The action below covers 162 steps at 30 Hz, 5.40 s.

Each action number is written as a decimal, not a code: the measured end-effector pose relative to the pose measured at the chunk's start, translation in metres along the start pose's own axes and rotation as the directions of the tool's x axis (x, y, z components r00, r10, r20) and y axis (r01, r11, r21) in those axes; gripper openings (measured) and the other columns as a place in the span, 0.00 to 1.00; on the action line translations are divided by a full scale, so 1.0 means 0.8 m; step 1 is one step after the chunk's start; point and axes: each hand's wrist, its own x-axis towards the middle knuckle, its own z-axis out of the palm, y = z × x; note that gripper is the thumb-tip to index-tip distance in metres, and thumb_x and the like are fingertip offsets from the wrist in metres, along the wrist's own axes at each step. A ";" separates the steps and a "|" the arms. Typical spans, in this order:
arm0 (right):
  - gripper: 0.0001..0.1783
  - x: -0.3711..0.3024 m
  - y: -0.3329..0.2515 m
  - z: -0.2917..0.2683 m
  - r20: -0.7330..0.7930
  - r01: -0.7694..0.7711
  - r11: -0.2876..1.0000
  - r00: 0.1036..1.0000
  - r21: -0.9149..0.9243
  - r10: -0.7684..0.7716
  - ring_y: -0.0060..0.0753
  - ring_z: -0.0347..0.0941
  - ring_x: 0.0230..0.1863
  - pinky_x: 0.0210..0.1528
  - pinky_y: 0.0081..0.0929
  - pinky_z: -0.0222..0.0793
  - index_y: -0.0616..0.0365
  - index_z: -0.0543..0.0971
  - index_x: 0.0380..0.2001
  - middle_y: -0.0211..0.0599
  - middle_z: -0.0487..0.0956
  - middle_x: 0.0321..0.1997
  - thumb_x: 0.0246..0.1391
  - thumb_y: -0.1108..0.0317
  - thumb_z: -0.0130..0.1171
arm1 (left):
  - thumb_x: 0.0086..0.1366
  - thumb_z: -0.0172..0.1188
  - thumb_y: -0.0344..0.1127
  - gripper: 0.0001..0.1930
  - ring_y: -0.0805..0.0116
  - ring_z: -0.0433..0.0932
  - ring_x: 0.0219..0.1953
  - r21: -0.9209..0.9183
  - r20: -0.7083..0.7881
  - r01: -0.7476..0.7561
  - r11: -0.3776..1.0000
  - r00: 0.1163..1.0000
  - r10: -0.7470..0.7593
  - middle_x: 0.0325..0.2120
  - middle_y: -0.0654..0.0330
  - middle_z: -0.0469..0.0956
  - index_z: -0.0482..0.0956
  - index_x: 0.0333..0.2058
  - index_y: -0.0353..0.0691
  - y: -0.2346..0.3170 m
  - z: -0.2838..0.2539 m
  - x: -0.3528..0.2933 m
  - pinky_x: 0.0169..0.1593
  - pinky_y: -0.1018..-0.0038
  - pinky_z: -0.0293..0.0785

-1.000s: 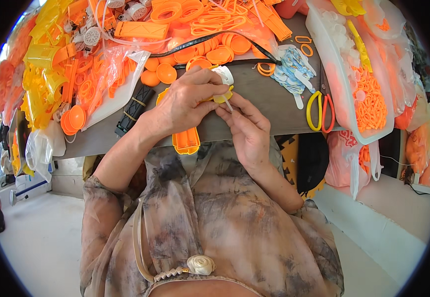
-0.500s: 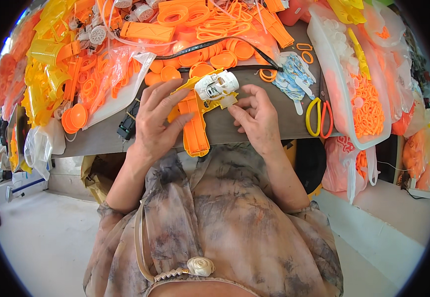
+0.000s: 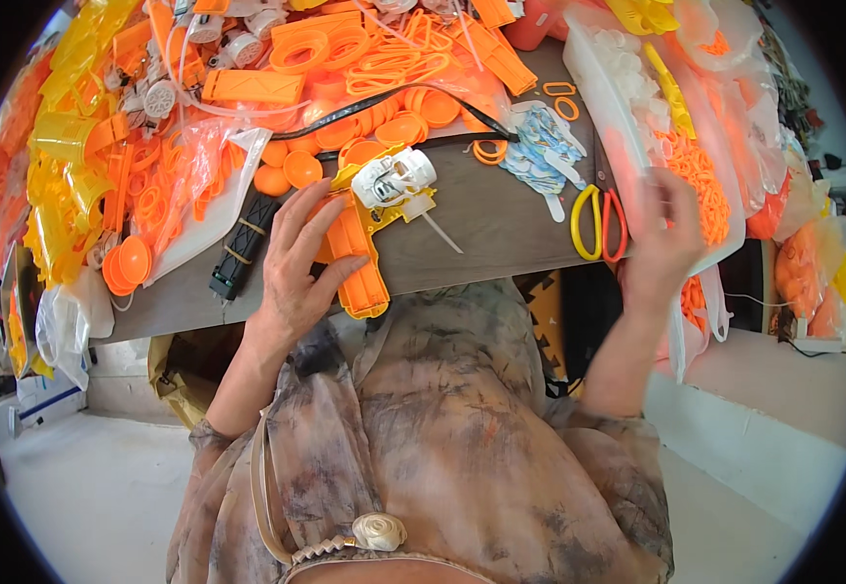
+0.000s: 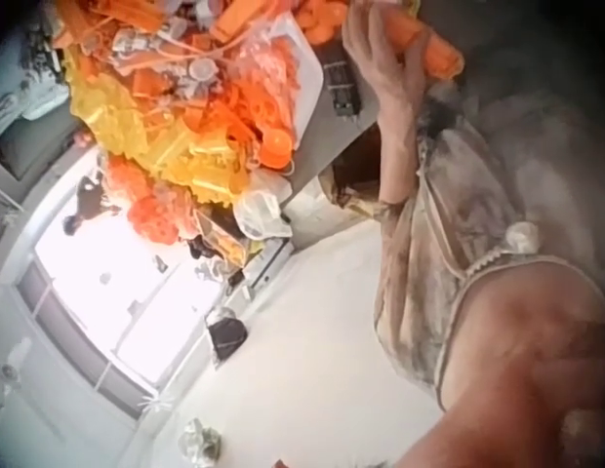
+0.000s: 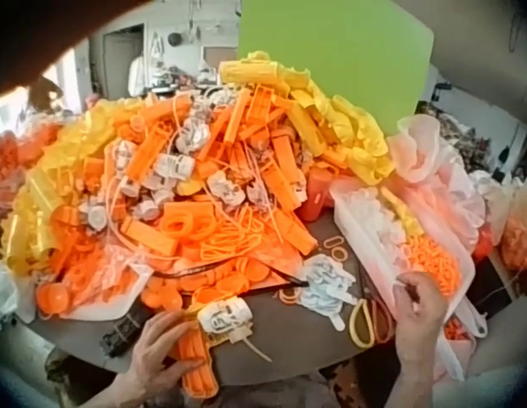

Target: Assembling and finishing small plastic toy guns at a workbench.

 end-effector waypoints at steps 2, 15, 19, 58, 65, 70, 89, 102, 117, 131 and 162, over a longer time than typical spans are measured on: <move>0.09 0.038 0.048 -0.040 -0.031 -0.106 0.988 0.994 -0.109 0.103 0.29 0.75 0.35 0.39 0.26 0.70 0.65 0.78 0.36 0.37 0.79 0.33 0.52 0.73 0.56 | 0.46 0.70 0.33 0.31 0.48 0.64 0.57 -0.006 -0.026 -0.013 1.000 1.000 0.013 0.56 0.48 0.66 0.72 0.51 0.34 -0.003 0.002 0.001 0.59 0.60 0.62; 0.12 0.114 0.159 -0.073 0.378 0.081 0.748 0.895 -0.659 0.236 0.45 0.77 0.37 0.42 0.34 0.70 0.63 0.79 0.35 0.49 0.80 0.35 0.46 0.70 0.56 | 0.48 0.69 0.36 0.30 0.48 0.65 0.57 0.039 -0.061 0.012 0.999 0.998 -0.009 0.55 0.48 0.66 0.72 0.51 0.34 -0.007 0.012 0.002 0.58 0.61 0.63; 0.12 0.113 0.170 -0.076 0.362 0.079 0.790 0.913 -0.608 0.187 0.45 0.76 0.37 0.42 0.34 0.69 0.64 0.79 0.34 0.50 0.79 0.33 0.44 0.71 0.56 | 0.48 0.70 0.36 0.30 0.48 0.66 0.57 0.037 -0.052 0.014 0.999 0.999 -0.012 0.56 0.48 0.66 0.72 0.51 0.34 -0.007 0.013 0.004 0.58 0.61 0.64; 0.19 -0.121 -0.106 0.098 0.336 0.301 0.768 0.767 0.565 -0.547 0.35 0.73 0.25 0.23 0.26 0.68 0.63 0.74 0.38 0.40 0.73 0.32 0.39 0.83 0.66 | 0.58 0.63 0.26 0.05 0.84 0.71 0.24 -0.586 0.224 0.476 0.656 0.873 -0.433 0.21 0.65 0.77 0.76 0.31 0.32 0.047 -0.010 0.014 0.28 0.82 0.69; 0.19 -0.116 -0.096 0.104 0.482 0.385 0.797 0.645 0.464 -0.593 0.40 0.73 0.24 0.24 0.33 0.69 0.63 0.75 0.38 0.40 0.72 0.29 0.38 0.82 0.65 | 0.55 0.65 0.28 0.11 0.75 0.74 0.27 -0.452 0.158 0.417 0.789 0.908 -0.389 0.26 0.59 0.78 0.75 0.36 0.34 0.040 -0.011 0.008 0.32 0.77 0.71; 0.14 -0.097 -0.083 0.127 0.554 0.394 0.844 0.638 0.363 -0.535 0.45 0.73 0.25 0.25 0.34 0.70 0.63 0.73 0.36 0.41 0.72 0.27 0.44 0.80 0.61 | 0.49 0.67 0.36 0.24 0.51 0.66 0.54 0.165 -0.037 -0.087 0.982 0.995 0.095 0.51 0.53 0.70 0.75 0.46 0.38 0.008 -0.012 0.012 0.55 0.59 0.63; 0.06 -0.068 -0.095 0.135 0.779 0.579 0.770 0.340 0.269 -0.527 0.44 0.75 0.25 0.23 0.36 0.69 0.63 0.69 0.29 0.43 0.73 0.24 0.52 0.72 0.54 | 0.53 0.59 0.33 0.18 0.49 0.64 0.56 0.288 0.122 -0.179 0.941 0.981 0.150 0.49 0.50 0.67 0.80 0.45 0.48 0.001 0.000 0.016 0.57 0.56 0.62; 0.06 -0.043 -0.102 0.118 0.729 0.422 0.841 0.448 0.338 -0.517 0.46 0.74 0.25 0.29 0.36 0.70 0.64 0.72 0.31 0.44 0.74 0.25 0.52 0.72 0.55 | 0.53 0.58 0.32 0.19 0.48 0.64 0.56 0.259 0.105 -0.173 0.950 0.983 0.150 0.50 0.49 0.66 0.79 0.46 0.48 -0.003 0.005 0.015 0.59 0.55 0.60; 0.13 0.032 -0.133 0.174 0.903 0.587 0.796 0.250 0.147 -0.351 0.53 0.71 0.36 0.39 0.43 0.67 0.68 0.71 0.28 0.51 0.73 0.32 0.50 0.65 0.55 | 0.51 0.57 0.30 0.20 0.48 0.63 0.56 0.261 0.099 -0.168 0.951 0.984 0.147 0.50 0.50 0.66 0.78 0.46 0.47 -0.001 0.004 0.014 0.60 0.55 0.60; 0.10 0.001 -0.091 0.180 0.506 0.803 0.489 0.281 0.341 -0.815 0.40 0.71 0.29 0.28 0.34 0.69 0.60 0.68 0.28 0.36 0.67 0.27 0.38 0.79 0.55 | 0.50 0.57 0.30 0.21 0.48 0.64 0.56 0.259 0.123 -0.168 0.951 0.982 0.140 0.50 0.49 0.66 0.78 0.46 0.46 -0.001 0.002 0.016 0.60 0.55 0.60; 0.28 -0.100 -0.100 0.098 0.587 0.517 0.782 0.530 0.348 -0.612 0.45 0.72 0.42 0.40 0.34 0.72 0.56 0.74 0.46 0.45 0.69 0.45 0.41 0.57 0.68 | 0.52 0.65 0.33 0.19 0.54 0.71 0.40 0.400 -0.151 0.298 0.867 0.954 -0.259 0.38 0.52 0.73 0.73 0.42 0.35 -0.001 -0.096 -0.038 0.45 0.64 0.66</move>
